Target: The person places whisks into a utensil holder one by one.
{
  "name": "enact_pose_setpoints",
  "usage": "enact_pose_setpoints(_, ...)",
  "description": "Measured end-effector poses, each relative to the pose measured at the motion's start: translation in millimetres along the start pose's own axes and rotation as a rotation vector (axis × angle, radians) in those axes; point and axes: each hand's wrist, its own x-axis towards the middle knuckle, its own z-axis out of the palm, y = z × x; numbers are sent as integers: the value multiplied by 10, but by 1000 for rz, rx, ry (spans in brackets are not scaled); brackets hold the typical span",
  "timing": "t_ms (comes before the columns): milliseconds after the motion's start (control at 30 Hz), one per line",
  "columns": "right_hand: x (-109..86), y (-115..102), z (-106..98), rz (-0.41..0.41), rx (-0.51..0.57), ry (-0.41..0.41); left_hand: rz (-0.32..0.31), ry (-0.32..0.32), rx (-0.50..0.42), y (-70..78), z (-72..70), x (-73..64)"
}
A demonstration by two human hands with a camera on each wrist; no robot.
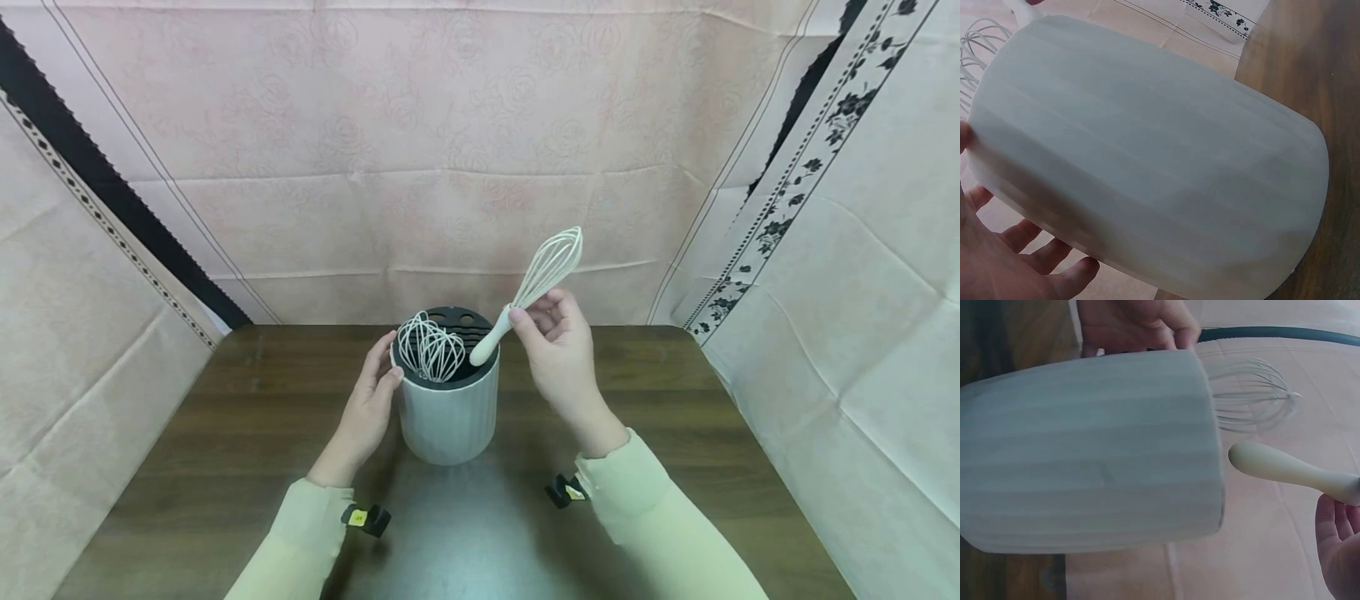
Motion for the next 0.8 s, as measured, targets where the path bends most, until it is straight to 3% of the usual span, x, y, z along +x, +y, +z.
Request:
enact_pose_setpoints(567,-82,194,145,141,-189,-167,14,-2,-1,3,1,1)
enact_pose_setpoints(800,-132,54,239,159,-393,-205,10,4,1,1,3,6)
